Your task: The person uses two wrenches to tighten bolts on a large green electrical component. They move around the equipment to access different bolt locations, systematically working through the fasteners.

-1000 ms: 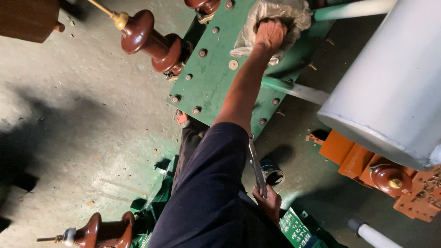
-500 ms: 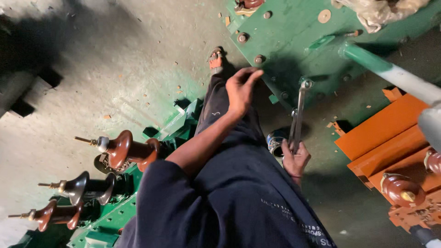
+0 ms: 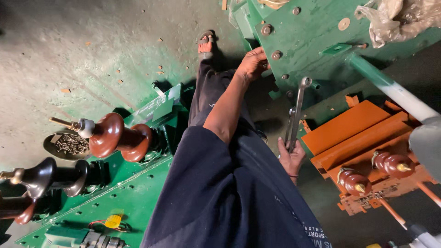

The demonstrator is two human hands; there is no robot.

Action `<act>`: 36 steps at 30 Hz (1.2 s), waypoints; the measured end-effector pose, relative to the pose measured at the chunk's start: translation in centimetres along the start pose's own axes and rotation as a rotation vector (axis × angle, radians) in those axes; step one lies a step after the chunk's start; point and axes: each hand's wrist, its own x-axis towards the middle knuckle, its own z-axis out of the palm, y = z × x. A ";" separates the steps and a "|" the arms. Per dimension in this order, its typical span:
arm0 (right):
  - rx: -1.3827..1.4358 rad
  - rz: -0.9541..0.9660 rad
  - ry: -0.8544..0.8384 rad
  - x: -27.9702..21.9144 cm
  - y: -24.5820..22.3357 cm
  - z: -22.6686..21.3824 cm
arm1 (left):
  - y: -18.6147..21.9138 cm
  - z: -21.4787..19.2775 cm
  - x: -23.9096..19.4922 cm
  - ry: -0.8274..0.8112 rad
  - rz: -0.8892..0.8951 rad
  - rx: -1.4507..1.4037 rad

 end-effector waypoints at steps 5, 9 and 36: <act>0.046 0.028 -0.025 -0.8 -0.2 1.0 | 2.4 0.6 -0.9 -0.027 -0.090 0.038; 0.076 -0.018 -0.055 -1.5 -0.9 1.6 | 2.1 1.2 0.0 -0.004 -0.120 0.059; -0.046 0.037 -0.058 -1.3 -1.2 2.3 | 2.3 1.8 -2.5 -0.153 -0.109 -0.056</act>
